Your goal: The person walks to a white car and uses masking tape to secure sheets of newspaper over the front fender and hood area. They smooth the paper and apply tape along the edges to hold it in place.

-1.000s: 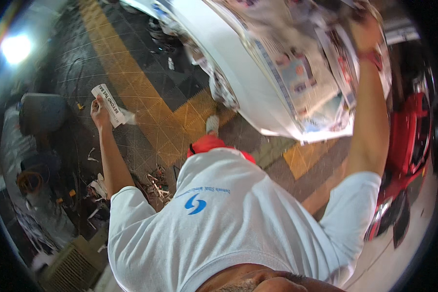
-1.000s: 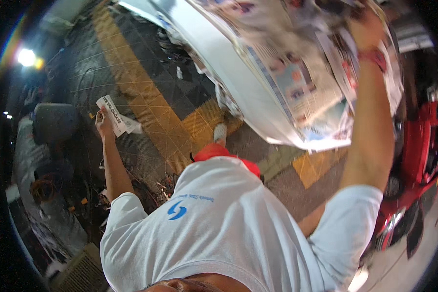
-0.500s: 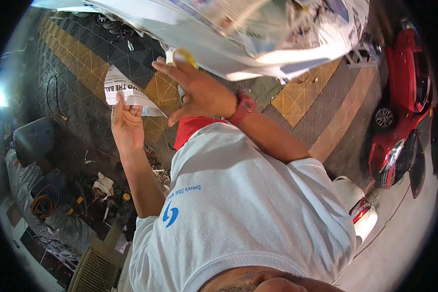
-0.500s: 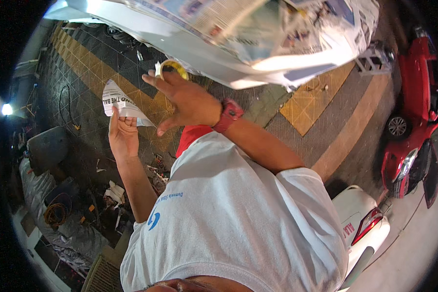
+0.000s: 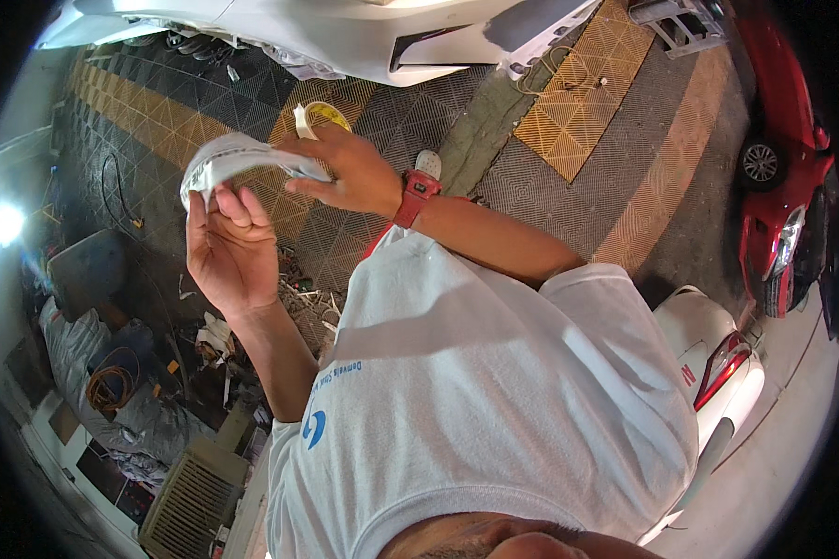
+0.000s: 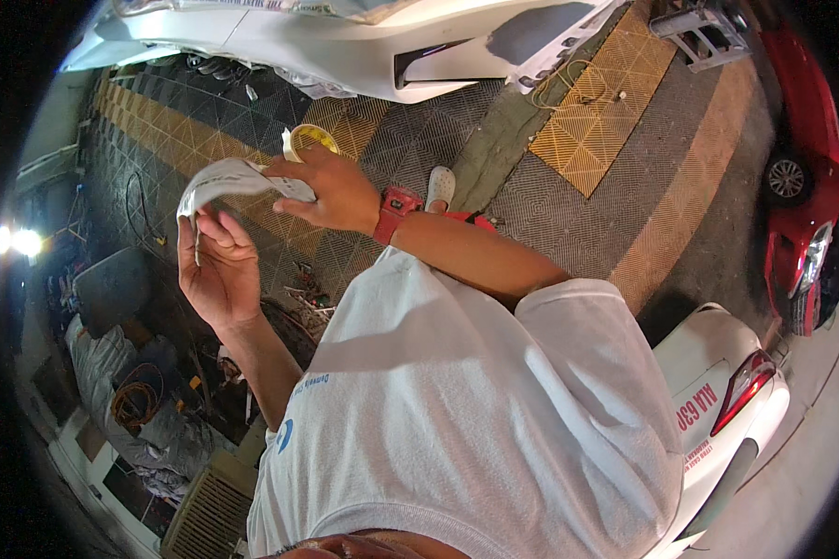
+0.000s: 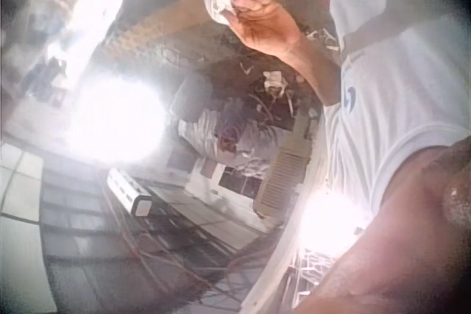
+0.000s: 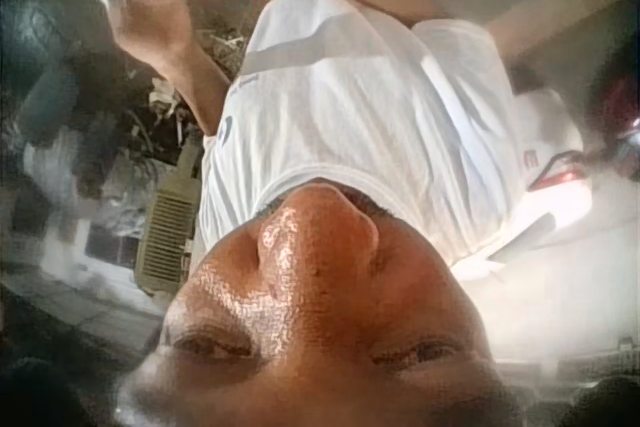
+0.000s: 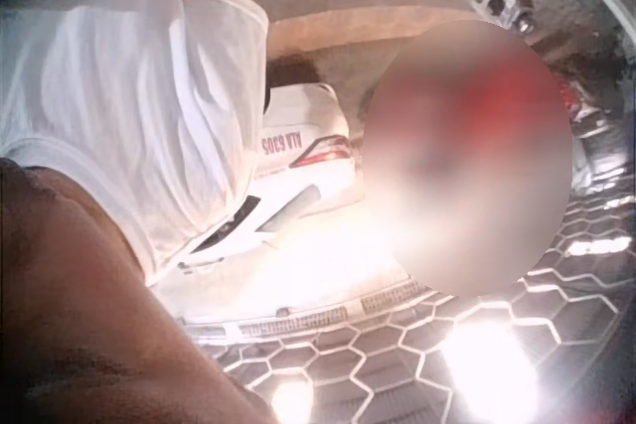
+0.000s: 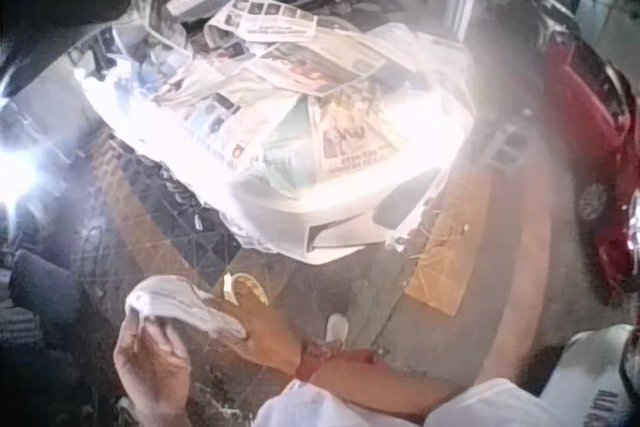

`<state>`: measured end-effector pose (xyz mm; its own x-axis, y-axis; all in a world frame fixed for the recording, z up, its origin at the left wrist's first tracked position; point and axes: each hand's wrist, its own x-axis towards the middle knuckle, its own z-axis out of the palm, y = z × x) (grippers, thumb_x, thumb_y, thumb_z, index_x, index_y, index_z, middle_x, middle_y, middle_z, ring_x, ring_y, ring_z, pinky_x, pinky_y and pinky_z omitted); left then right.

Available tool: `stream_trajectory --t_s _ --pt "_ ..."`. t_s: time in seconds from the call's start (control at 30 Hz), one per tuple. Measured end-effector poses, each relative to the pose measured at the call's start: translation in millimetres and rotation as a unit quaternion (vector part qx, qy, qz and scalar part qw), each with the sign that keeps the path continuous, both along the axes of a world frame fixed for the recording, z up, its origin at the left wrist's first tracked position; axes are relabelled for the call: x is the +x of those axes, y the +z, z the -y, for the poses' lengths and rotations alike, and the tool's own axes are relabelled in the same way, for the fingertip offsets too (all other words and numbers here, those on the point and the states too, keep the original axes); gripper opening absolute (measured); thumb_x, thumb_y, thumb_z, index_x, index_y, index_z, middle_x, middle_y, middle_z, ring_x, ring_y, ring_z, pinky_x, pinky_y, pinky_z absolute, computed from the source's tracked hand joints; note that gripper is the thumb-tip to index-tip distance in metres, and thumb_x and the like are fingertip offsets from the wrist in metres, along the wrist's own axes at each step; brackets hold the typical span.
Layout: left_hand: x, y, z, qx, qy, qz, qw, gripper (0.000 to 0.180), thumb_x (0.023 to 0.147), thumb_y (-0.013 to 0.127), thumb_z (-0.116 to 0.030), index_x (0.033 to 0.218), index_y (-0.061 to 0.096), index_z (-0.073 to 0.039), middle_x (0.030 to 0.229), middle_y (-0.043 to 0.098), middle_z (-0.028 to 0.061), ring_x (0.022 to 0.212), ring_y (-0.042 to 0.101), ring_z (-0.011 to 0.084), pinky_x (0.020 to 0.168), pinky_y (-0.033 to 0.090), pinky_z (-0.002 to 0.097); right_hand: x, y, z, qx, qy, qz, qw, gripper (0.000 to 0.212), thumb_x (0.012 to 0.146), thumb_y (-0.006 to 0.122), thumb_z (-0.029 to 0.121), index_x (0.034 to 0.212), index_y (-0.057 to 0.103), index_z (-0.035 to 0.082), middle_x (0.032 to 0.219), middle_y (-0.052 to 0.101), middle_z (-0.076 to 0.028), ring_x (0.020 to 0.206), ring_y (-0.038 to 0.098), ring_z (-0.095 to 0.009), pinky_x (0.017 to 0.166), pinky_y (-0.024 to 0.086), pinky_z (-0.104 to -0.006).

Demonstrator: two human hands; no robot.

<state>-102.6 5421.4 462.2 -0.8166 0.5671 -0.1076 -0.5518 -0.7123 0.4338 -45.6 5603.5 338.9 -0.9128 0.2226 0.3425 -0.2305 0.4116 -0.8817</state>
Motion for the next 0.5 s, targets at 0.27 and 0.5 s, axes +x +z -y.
stream_trajectory --t_s 0.27,0.5 --pt "119.7 -9.8 34.9 -0.4 0.349 -0.459 0.712 0.05 0.105 0.069 -0.036 0.139 0.063 0.0 0.163 0.046 0.0314 0.149 0.05 0.0408 0.127 0.037 0.0524 67.9 -13.9 28.2 0.037 0.158 0.112 0.98 0.046 0.095 0.075 0.046 0.101 0.077 0.001 0.083 0.071 -0.027 0.083 0.072 -0.047 0.076 0.056 -0.0551" --pt "206.4 -21.8 58.8 -0.734 0.041 -0.579 0.352 0.032 0.089 0.086 -0.038 0.112 0.078 -0.016 0.157 0.059 0.0054 0.153 0.046 0.0332 0.131 0.016 0.0675 142.5 -37.7 58.6 0.159 0.329 0.074 0.928 0.052 0.083 0.079 0.057 0.09 0.078 0.006 0.086 0.076 -0.021 0.085 0.074 -0.045 0.073 0.057 -0.0574"
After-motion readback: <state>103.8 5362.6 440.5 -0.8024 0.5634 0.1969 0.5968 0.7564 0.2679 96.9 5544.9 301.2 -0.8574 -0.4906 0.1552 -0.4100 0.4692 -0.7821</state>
